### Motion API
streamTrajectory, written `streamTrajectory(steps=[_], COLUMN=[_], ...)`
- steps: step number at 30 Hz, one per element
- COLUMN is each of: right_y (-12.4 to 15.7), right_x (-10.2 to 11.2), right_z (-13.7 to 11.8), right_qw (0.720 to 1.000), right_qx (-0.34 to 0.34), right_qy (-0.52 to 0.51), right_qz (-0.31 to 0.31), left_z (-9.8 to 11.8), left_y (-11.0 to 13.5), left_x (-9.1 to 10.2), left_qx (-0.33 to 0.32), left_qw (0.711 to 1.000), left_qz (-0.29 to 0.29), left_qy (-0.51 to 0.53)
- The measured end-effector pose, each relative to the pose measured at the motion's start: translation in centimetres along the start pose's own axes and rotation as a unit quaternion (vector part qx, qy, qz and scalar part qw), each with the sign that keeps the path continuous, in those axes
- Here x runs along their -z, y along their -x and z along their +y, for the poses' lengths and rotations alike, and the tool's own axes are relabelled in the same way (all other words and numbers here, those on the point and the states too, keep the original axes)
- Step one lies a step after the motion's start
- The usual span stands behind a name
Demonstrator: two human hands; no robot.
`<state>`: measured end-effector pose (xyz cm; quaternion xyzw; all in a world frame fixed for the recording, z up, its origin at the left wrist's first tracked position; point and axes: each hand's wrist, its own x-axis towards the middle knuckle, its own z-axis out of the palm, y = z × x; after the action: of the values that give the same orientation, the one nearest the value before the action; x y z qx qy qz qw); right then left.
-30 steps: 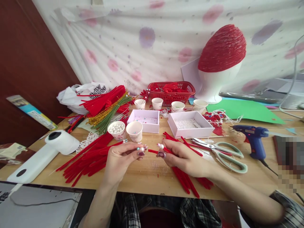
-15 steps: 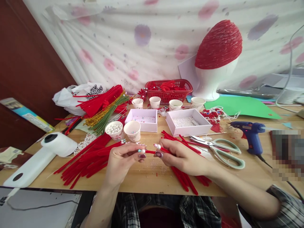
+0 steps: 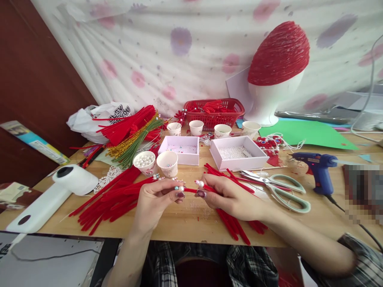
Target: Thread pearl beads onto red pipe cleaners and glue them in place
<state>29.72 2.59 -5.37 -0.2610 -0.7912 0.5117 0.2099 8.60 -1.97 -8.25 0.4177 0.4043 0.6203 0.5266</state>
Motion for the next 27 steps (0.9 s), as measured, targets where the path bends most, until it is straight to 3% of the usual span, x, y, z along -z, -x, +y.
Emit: streamTrajectory(steps=[15, 27], right_y=[0.0, 0.0], right_x=[0.0, -0.1], right_z=[-0.2, 0.0], right_qw=[1.000, 0.999], right_qx=[-0.001, 0.002], right_qy=[0.031, 0.039], right_qz=[-0.001, -0.002], left_z=[0.5, 0.2], left_y=[0.2, 0.4], left_x=[-0.3, -1.3], left_qx=[-0.058, -0.026], left_qw=[0.990, 0.995], left_qz=[-0.033, -0.023], left_qy=[-0.125, -0.098])
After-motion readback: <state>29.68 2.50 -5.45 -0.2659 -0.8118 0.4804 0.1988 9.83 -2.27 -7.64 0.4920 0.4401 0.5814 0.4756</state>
